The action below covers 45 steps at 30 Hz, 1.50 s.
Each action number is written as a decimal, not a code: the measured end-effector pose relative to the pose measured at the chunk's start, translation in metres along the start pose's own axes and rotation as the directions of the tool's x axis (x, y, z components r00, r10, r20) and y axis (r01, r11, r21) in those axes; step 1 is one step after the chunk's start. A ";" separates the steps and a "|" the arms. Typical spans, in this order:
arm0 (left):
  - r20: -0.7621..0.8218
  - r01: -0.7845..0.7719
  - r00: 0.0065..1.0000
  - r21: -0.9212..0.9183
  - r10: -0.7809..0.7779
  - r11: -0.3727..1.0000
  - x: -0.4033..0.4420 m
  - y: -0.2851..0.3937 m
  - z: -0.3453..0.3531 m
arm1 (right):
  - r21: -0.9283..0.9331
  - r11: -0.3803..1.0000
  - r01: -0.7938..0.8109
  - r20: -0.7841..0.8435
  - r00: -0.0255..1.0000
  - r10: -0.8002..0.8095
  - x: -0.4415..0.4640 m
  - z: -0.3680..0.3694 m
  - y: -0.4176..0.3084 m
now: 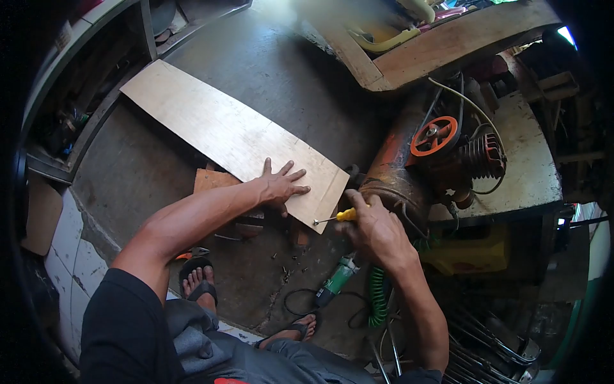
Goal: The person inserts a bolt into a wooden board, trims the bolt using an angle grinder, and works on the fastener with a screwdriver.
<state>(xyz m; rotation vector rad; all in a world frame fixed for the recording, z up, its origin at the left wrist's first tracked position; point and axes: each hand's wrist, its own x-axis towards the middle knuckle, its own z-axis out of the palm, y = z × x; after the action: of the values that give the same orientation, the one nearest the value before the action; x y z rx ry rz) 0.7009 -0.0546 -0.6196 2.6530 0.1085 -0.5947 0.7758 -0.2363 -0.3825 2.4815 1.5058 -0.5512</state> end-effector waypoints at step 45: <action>-0.010 -0.011 1.000 -0.006 0.011 1.000 -0.007 0.002 0.000 | -0.083 0.914 0.397 -0.194 0.893 -0.405 0.008 0.030 0.022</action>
<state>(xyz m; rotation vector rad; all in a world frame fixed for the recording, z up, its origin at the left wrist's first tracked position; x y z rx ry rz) 0.6952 -0.0561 -0.6162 2.6497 0.0988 -0.5768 0.7916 -0.2505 -0.4139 2.2570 2.1118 -0.3184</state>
